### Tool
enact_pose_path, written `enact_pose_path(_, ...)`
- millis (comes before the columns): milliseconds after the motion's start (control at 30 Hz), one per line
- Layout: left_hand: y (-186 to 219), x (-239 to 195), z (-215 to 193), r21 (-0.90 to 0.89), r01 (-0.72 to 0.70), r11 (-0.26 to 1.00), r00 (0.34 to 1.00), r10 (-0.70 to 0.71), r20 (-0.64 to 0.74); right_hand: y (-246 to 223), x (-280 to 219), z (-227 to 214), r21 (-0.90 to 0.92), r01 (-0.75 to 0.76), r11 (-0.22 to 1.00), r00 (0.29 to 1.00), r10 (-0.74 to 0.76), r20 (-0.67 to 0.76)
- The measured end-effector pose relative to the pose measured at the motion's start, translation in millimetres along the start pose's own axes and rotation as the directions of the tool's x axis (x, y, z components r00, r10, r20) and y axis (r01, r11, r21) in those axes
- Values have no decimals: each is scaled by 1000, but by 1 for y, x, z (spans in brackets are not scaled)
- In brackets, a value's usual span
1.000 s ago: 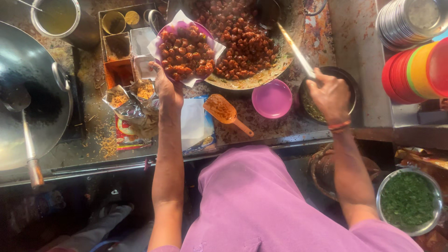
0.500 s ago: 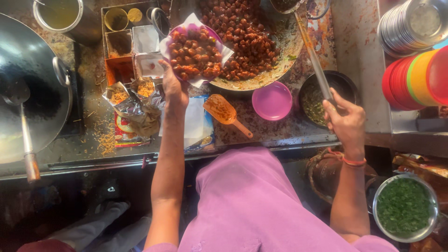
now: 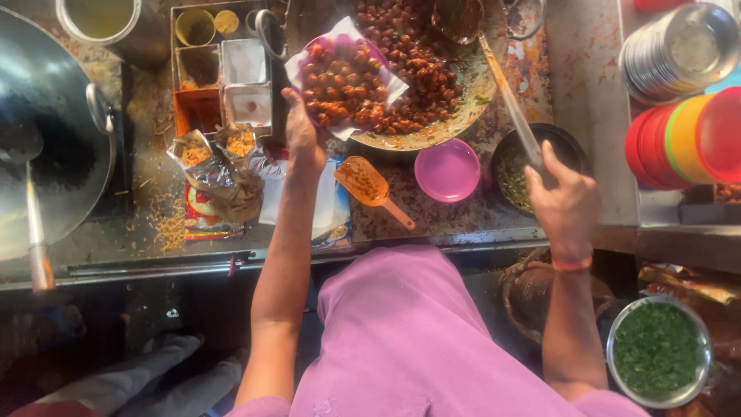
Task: The person prepares and serves portions of fried food into small plates and foil packets, using a large metal ladle to scoop items from a wok, and subsequently adds oil to a clean wok to begin another cooking cycle.
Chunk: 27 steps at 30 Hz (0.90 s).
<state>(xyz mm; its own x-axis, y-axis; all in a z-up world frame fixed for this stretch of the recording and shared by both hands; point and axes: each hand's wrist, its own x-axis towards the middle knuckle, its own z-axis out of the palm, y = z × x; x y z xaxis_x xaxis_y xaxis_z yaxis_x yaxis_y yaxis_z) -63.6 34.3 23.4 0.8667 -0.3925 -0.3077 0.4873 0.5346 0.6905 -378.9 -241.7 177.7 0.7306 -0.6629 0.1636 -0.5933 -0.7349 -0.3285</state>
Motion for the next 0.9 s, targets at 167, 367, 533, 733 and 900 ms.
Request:
enact_pose_path(167, 6, -4, -21, -55, -136, 989, 989, 139, 58, 25, 28, 54, -46, 110, 993, 993, -111, -26)
enact_pose_path(367, 13, -9, -39, -28, -88, 996, 996, 87, -29, 49, 37, 96, 195, 61, 979, 997, -68, 29)
enact_pose_path(533, 12, -9, -41, -51, -111, 993, 993, 109, -41, 45, 22, 78, 362, -376, 853, 905, 255, 340)
enact_pose_path(733, 16, -26, -25, 12, -122, 992, 992, 122, 7, 28, 18, 81, -43, -32, 999, 999, 34, 34)
enact_pose_path(900, 17, -25, -22, 11, -101, 995, 995, 101, -23, 17, 22, 94, -15, -10, 1000, 997, 11, 80)
